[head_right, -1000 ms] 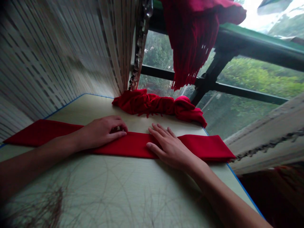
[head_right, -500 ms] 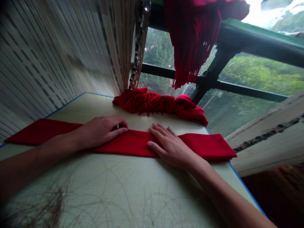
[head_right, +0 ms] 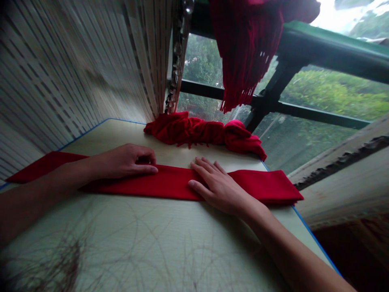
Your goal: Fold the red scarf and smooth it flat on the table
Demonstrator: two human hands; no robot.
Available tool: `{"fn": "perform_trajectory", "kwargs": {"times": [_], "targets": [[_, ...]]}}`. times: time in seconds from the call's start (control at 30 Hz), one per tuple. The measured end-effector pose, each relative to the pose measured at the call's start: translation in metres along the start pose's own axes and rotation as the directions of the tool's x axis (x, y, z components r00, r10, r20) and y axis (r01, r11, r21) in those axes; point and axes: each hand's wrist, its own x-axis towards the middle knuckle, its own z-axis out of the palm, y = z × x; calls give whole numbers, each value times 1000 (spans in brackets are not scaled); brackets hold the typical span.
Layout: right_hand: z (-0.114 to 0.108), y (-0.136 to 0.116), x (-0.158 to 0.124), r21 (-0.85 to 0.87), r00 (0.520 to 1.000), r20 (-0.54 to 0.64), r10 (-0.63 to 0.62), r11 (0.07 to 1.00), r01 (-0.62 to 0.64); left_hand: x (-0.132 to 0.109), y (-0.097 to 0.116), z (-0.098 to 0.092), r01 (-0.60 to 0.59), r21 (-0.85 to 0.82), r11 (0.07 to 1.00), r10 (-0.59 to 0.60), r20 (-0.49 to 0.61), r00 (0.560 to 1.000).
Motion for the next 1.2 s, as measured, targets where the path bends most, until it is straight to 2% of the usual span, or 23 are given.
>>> {"fn": "perform_trajectory", "kwargs": {"times": [0.27,0.47,0.83,0.9,1.1,1.2], "targets": [[0,1,0,-13,1000,2,-14,1000,14,-3,-7,-15,52,-75,996,-44,105,993],[-1,0,0,-10,1000,8,0,1000,1,-1,-11,-14,85,-121,989,-72,106,992],[0,1,0,-4,1000,6,-2,1000,2,-2,-7,-15,136,-97,986,-129,77,989],[-1,0,0,-5,1000,8,2,1000,-2,-2,-8,-13,160,-45,986,-159,43,986],[-2,-2,0,-16,999,27,18,1000,-17,-2,-7,-12,237,264,935,-228,-63,972],[-2,-1,1,-19,999,29,17,1000,-16,-3,-3,-8,121,297,947,-92,-110,990]]}}
